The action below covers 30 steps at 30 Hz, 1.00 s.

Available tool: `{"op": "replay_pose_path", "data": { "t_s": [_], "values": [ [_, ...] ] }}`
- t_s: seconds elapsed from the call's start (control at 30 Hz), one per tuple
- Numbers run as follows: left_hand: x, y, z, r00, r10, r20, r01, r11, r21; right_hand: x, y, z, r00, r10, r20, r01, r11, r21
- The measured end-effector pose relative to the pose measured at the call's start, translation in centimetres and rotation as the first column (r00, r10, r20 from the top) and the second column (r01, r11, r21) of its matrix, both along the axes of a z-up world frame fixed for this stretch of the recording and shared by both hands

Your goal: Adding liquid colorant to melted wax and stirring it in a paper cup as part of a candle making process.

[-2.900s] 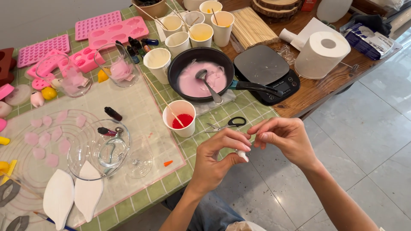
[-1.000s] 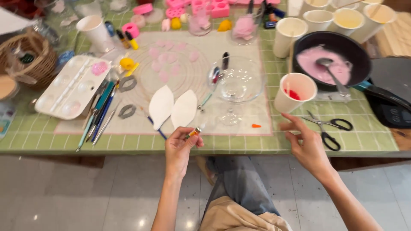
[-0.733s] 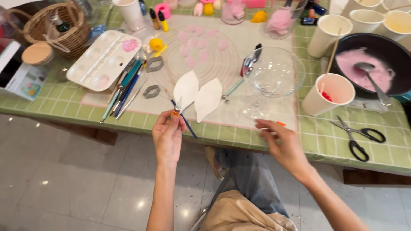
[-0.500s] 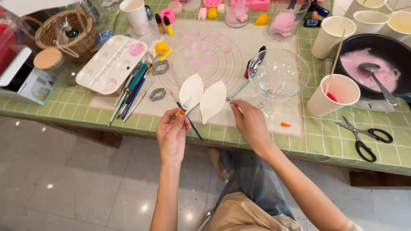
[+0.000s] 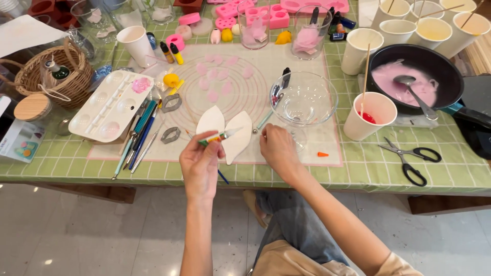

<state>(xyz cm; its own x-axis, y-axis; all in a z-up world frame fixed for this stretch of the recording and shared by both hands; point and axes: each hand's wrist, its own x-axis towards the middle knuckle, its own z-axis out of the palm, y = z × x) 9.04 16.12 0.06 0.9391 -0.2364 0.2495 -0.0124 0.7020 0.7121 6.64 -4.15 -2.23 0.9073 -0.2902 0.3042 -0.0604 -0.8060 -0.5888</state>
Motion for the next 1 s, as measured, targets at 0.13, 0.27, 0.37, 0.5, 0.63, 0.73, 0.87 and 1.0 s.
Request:
{"op": "replay_pose_path", "data": {
  "t_s": [0.13,0.27,0.37,0.5,0.63,0.73,0.87,1.0],
  "values": [
    [1.4,-2.4,4.8,0.996,-0.01,0.087,0.003,0.997,0.079,-3.0,-0.8,2.1,0.998,-0.017,0.068,0.01,0.995,0.095],
    [3.4,-5.7,8.7,0.98,-0.043,0.193,0.005,0.981,0.193,-7.1,-3.0,4.3,0.994,0.11,0.025,-0.113,0.964,0.241],
    [4.7,-7.9,11.1,0.934,-0.122,0.335,-0.013,0.927,0.375,-9.9,-6.7,4.9,0.863,0.436,-0.257,-0.249,0.808,0.535],
    [5.7,-10.3,13.6,0.761,-0.263,0.593,-0.273,0.699,0.661,-12.2,-14.1,4.7,0.787,0.617,0.026,-0.329,0.384,0.863],
    [7.1,-12.4,13.7,0.46,-0.434,0.775,-0.518,0.578,0.631,-11.9,-19.2,3.7,0.789,0.387,0.477,-0.527,0.026,0.85],
    [7.4,-13.2,13.7,0.385,-0.577,0.72,-0.527,0.504,0.685,-9.0,-19.8,5.5,0.81,0.199,0.551,-0.563,0.004,0.826],
    [7.9,-14.3,13.5,0.329,-0.629,0.705,-0.548,0.481,0.685,-5.5,-20.1,8.1,0.821,0.126,0.556,-0.566,0.053,0.823],
    [8.3,-14.8,13.1,0.272,-0.661,0.699,-0.558,0.484,0.674,-3.2,-20.3,10.5,0.863,0.102,0.494,-0.504,0.122,0.855]
  ]
}}
